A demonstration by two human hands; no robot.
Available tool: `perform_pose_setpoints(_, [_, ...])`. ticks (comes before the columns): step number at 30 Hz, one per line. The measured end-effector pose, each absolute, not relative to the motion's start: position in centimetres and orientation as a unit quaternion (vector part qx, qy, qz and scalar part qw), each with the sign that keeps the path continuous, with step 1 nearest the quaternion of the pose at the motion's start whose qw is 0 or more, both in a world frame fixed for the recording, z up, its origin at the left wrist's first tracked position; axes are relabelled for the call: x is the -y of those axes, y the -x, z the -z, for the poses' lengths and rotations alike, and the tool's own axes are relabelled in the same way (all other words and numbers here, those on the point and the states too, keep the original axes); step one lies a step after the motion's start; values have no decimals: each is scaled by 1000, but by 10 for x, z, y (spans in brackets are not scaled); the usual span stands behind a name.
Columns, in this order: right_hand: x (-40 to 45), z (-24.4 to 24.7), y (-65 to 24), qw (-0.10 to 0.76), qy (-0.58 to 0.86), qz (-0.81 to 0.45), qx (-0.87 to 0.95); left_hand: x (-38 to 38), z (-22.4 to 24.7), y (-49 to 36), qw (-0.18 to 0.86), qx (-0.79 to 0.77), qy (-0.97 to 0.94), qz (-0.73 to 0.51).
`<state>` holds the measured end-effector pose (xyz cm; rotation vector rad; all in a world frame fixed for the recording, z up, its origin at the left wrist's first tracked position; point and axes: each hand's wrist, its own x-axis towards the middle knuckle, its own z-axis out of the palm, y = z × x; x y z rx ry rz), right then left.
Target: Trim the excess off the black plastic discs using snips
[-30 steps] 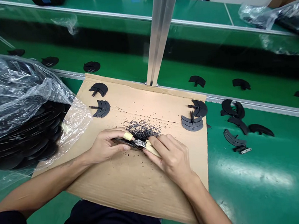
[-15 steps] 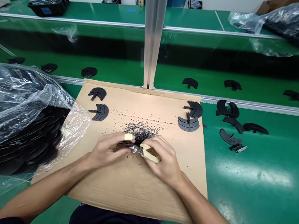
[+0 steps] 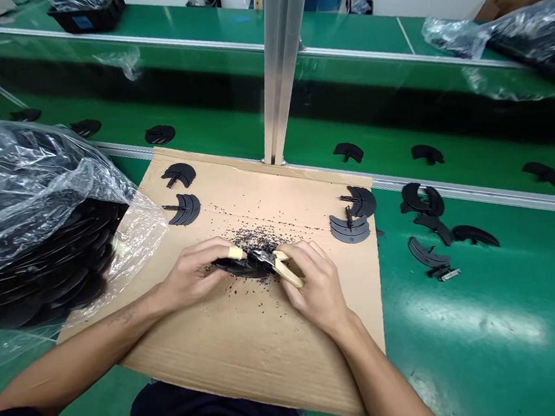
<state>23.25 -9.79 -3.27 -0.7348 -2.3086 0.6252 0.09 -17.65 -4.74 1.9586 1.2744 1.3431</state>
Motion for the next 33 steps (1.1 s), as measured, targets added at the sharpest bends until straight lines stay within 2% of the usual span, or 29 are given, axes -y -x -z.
perform_pose_setpoints(4, [96, 35, -232, 297, 249, -179, 904, 177, 43, -2, 259, -460, -686, -500])
perform_pose_setpoints(17, [101, 35, -231, 307, 236, -166, 907, 180, 43, -7, 329, -459, -636, -526])
perform_pose_setpoints(33, [109, 30, -232, 314, 244, -35, 917, 185, 52, -13, 454, -447, -536, -554])
